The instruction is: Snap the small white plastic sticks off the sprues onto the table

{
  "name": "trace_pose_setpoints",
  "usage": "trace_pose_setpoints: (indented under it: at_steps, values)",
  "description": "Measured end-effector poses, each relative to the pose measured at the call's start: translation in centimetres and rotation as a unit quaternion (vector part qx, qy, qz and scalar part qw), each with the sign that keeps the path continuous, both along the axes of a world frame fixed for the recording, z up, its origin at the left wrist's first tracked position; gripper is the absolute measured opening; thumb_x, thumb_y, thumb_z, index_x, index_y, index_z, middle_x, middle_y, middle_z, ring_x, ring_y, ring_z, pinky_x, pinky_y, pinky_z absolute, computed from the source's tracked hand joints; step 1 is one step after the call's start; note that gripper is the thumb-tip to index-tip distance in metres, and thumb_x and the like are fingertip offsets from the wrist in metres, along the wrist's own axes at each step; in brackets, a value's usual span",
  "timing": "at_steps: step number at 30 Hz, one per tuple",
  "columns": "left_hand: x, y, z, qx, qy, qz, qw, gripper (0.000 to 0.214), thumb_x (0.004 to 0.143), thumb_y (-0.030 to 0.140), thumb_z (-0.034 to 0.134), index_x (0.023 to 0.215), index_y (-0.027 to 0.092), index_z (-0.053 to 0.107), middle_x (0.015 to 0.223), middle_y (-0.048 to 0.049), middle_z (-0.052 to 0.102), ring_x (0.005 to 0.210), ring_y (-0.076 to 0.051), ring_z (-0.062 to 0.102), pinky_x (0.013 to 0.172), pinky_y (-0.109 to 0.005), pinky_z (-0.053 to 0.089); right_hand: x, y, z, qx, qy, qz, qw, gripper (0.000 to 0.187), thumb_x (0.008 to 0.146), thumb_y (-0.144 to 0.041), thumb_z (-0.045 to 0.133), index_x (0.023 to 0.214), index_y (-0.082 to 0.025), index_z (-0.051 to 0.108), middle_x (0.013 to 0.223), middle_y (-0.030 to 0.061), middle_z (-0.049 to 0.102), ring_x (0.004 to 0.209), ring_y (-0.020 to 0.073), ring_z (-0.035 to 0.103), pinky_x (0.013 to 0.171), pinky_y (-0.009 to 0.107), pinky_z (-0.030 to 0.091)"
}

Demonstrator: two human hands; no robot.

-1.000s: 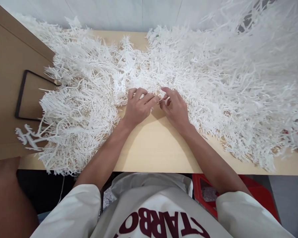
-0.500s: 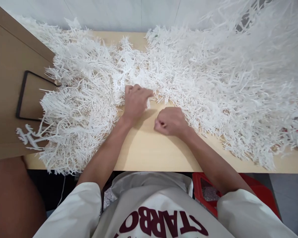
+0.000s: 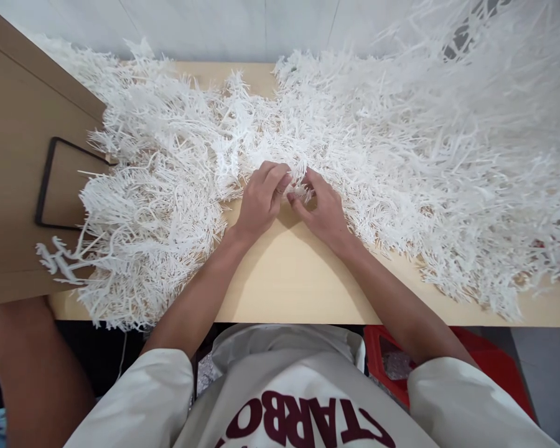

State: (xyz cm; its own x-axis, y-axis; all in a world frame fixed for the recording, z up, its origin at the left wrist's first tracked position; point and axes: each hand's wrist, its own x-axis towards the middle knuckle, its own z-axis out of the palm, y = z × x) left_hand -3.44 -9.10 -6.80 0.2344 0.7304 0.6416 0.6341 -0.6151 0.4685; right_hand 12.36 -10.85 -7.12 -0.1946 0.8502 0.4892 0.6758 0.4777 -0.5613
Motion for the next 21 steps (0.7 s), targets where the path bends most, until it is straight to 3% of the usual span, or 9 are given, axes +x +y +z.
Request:
trace_pose_setpoints:
  at_steps: [4, 9, 12, 18, 21]
  values:
    - [0.1, 0.1, -0.1, -0.004, 0.013, -0.007, 1.0, 0.028, 0.096, 0.042, 0.037, 0.114, 0.023, 0.047, 0.101, -0.0064, 0.063, 0.088, -0.015, 0.061, 0.078, -0.029, 0.046, 0.1, 0.2, -0.4, 0.02, 0.0, -0.022, 1.0, 0.03, 0.092, -0.044, 0.046, 0.115, -0.026, 0.052, 0.105, 0.0059, 0.067, 0.09, 0.0197, 0.065, 0.079, 0.037, 0.05]
    - [0.1, 0.1, 0.0, 0.05, 0.02, 0.013, 0.998, 0.02, 0.096, 0.027, 0.039, 0.1, 0.021, 0.058, 0.096, -0.005, 0.065, 0.091, -0.015, 0.06, 0.081, -0.031, 0.045, 0.2, -0.2, 0.8, 0.045, 0.046, -0.054, 0.996, 0.035, 0.085, -0.047, 0.058, 0.111, -0.023, 0.055, 0.095, 0.0043, 0.067, 0.086, 0.0182, 0.063, 0.082, 0.037, 0.048]
    - [0.1, 0.0, 0.0, 0.057, 0.053, 0.028, 0.997, 0.024, 0.096, 0.026, 0.038, 0.096, 0.02, 0.061, 0.094, -0.0056, 0.065, 0.089, -0.015, 0.06, 0.08, -0.032, 0.045, 0.3, -0.4, 1.4, 0.031, 0.093, -0.051, 0.994, 0.031, 0.086, -0.047, 0.057, 0.107, -0.023, 0.058, 0.092, 0.0022, 0.067, 0.081, 0.0146, 0.063, 0.076, 0.031, 0.05]
    - [0.1, -0.1, 0.2, 0.079, 0.079, -0.001, 0.994, 0.026, 0.095, 0.03, 0.043, 0.112, 0.02, 0.06, 0.104, -0.0072, 0.067, 0.096, -0.014, 0.062, 0.08, -0.027, 0.048, 0.3, -0.3, 1.1, -0.003, 0.119, -0.024, 0.993, 0.022, 0.093, -0.042, 0.048, 0.099, -0.024, 0.059, 0.088, -0.0007, 0.069, 0.072, 0.0098, 0.065, 0.069, 0.024, 0.05]
    - [0.0, -0.2, 0.1, 0.094, 0.104, 0.008, 0.99, 0.024, 0.095, 0.027, 0.043, 0.107, 0.022, 0.063, 0.099, -0.0044, 0.07, 0.088, -0.012, 0.064, 0.075, -0.026, 0.047, 0.4, -0.4, 1.0, 0.01, 0.099, -0.035, 0.994, 0.021, 0.092, -0.042, 0.05, 0.096, -0.024, 0.06, 0.08, -0.0018, 0.069, 0.065, 0.0086, 0.062, 0.063, 0.022, 0.048]
